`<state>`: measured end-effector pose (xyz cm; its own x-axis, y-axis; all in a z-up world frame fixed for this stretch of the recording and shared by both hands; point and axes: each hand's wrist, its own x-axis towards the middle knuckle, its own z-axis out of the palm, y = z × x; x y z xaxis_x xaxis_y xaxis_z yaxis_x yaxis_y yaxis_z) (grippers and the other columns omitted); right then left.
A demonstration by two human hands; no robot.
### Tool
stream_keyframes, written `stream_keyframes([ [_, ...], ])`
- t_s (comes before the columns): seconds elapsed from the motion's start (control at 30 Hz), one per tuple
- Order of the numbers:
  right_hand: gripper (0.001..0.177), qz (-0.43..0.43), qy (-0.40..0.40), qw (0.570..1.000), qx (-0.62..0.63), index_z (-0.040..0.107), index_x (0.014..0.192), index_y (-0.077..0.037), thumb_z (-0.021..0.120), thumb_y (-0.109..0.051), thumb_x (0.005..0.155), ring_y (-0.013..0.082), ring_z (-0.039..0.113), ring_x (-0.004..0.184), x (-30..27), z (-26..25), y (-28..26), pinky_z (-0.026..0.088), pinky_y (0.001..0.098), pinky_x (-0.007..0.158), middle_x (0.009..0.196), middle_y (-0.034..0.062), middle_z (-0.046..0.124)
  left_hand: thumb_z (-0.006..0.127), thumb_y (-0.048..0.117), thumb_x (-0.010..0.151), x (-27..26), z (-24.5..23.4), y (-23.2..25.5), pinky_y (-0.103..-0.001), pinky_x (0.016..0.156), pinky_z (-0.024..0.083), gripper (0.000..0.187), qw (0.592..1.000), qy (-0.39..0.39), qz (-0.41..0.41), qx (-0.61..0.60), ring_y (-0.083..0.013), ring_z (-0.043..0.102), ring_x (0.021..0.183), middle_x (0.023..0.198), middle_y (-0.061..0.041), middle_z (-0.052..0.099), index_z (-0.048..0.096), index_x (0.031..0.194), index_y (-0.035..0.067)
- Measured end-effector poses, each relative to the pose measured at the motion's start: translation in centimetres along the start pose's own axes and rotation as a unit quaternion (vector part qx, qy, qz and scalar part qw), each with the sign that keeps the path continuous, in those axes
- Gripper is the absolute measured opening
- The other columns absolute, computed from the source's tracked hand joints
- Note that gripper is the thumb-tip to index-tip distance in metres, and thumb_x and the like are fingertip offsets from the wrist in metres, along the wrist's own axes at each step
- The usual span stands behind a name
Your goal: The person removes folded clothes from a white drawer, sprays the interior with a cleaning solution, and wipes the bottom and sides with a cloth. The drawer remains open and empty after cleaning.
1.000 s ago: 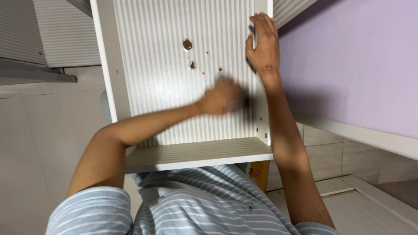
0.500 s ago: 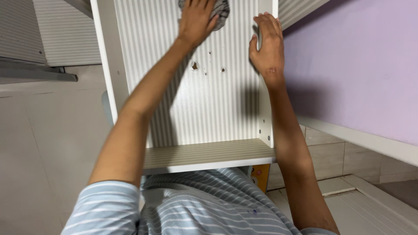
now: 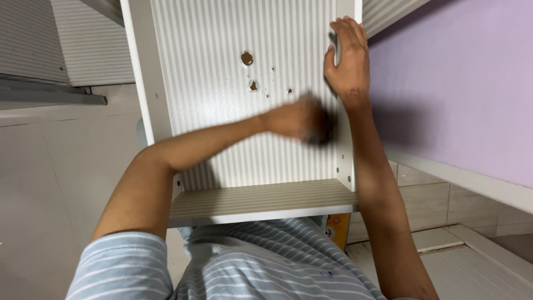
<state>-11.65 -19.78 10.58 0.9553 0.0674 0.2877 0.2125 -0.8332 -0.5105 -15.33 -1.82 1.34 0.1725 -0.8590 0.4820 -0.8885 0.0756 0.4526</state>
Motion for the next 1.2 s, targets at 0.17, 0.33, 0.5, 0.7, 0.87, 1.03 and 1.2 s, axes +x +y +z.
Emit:
stream_keyframes([
  [0.17,0.042,0.003,0.003,1.000,0.006,0.061,0.136,0.006,0.057,0.007,0.094,0.0378,0.048,0.144,-0.1,-0.2,-0.6,0.028,0.0502,0.127,0.141,0.0233,0.062,0.075,0.018,0.084,4.1,-5.0,-12.2,-0.053,0.113,0.031,0.054,0.976,0.085,-0.191,0.064,-0.0357,0.053,0.126,0.131,-0.018,0.062,0.061,0.134,0.002],
  [0.33,0.042,0.004,0.009,1.000,0.007,0.061,0.136,0.006,0.056,0.008,0.094,0.0382,0.049,0.142,0.0,-0.1,-1.0,0.030,0.0499,0.126,0.141,0.0240,0.061,0.073,0.019,0.089,6.3,-4.6,-15.0,-0.053,0.114,0.030,0.049,0.939,0.186,-0.235,0.168,-0.0351,0.052,0.129,0.133,-0.016,0.062,0.061,0.134,0.004],
  [0.5,0.042,0.015,0.008,1.000,0.022,0.062,0.135,0.004,0.055,0.009,0.093,0.0371,0.049,0.144,-0.2,0.1,-0.8,0.033,0.0472,0.126,0.142,0.0218,0.063,0.077,0.034,0.084,4.1,-3.4,-8.3,-0.053,0.108,0.035,0.041,0.963,0.080,-0.249,0.061,-0.0344,0.057,0.112,0.112,-0.016,0.065,0.067,0.113,0.006],
  [0.7,0.043,0.012,0.006,1.000,0.009,0.062,0.136,0.004,0.056,0.008,0.094,0.0377,0.048,0.143,-0.3,0.2,-0.6,0.031,0.0497,0.125,0.141,0.0235,0.062,0.058,0.042,0.089,-2.6,-3.3,7.0,-0.046,0.106,0.044,0.037,0.994,0.078,0.050,0.054,-0.0263,0.064,0.109,0.108,-0.011,0.071,0.068,0.104,0.011],
  [0.87,0.043,0.021,0.000,1.000,0.003,0.062,0.136,0.004,0.055,0.008,0.094,0.0370,0.048,0.143,-0.2,-0.1,-1.2,0.030,0.0496,0.126,0.142,0.0227,0.062,0.059,0.047,0.102,-1.6,-7.0,-0.5,-0.053,0.096,0.044,0.042,0.939,-0.151,-0.303,0.060,-0.0279,0.061,0.091,0.085,-0.014,0.067,0.069,0.105,0.006],
  [1.03,0.042,0.017,0.001,1.000,0.003,0.061,0.136,0.004,0.056,0.007,0.094,0.0372,0.048,0.143,-0.4,-0.2,-2.3,0.030,0.0501,0.126,0.141,0.0223,0.061,0.065,0.018,0.100,-0.1,-7.5,-12.4,-0.053,0.109,0.036,0.038,0.897,0.255,-0.274,0.236,-0.0384,0.057,0.119,0.125,-0.021,0.064,0.057,0.133,0.001],
  [1.2,0.041,0.012,0.005,1.000,-0.003,0.061,0.134,0.003,0.056,0.007,0.094,0.0362,0.049,0.143,-0.5,0.2,-3.4,0.031,0.0507,0.126,0.139,0.0211,0.064,0.066,0.022,0.102,5.1,-5.3,-16.4,-0.053,0.110,0.036,0.036,0.881,0.224,-0.359,0.212,-0.0404,0.057,0.118,0.121,-0.021,0.065,0.059,0.129,0.001],
])
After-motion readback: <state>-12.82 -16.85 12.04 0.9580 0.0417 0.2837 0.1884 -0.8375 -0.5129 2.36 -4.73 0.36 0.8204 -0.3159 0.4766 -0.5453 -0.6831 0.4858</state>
